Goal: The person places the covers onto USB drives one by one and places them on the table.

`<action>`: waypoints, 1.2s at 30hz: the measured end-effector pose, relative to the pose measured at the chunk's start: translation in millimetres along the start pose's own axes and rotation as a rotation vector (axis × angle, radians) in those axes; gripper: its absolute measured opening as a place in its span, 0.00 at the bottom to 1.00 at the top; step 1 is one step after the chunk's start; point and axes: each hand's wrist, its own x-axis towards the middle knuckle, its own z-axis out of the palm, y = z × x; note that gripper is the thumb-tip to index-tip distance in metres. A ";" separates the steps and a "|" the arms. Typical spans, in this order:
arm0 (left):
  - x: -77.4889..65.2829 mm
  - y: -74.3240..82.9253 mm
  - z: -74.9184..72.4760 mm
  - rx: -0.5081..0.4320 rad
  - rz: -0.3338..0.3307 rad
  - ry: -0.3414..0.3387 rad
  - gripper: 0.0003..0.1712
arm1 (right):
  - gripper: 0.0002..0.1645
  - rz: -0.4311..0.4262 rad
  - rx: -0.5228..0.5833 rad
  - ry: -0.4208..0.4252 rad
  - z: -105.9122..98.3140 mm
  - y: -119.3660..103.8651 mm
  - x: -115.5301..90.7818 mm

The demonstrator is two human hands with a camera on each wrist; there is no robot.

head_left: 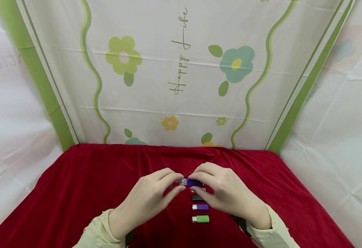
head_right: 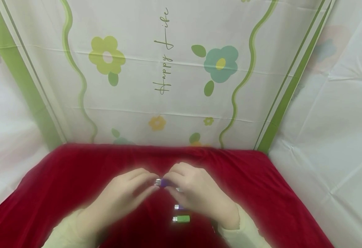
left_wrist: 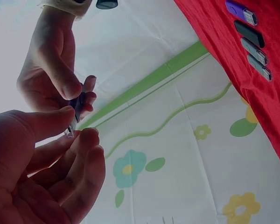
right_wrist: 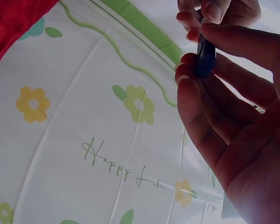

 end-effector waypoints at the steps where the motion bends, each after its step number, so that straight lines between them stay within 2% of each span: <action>1: 0.0 -0.3 0.2 0.006 0.007 0.003 0.13 | 0.17 -0.003 0.001 0.001 0.1 0.3 -0.1; 14: -1.6 -0.9 2.2 0.015 0.028 -0.008 0.11 | 0.13 -0.005 0.027 -0.027 2.9 0.2 -1.5; 21: -2.4 0.5 2.6 0.019 0.012 -0.039 0.10 | 0.11 -0.009 0.030 -0.040 4.7 -0.3 -2.2; 28: -1.5 -1.0 3.6 0.039 0.094 0.008 0.06 | 0.08 -0.017 0.006 -0.061 5.7 -3.2 -2.6; 36: -1.5 -1.3 4.2 0.042 0.111 0.012 0.05 | 0.06 -0.041 -0.022 -0.056 7.1 -6.2 -1.4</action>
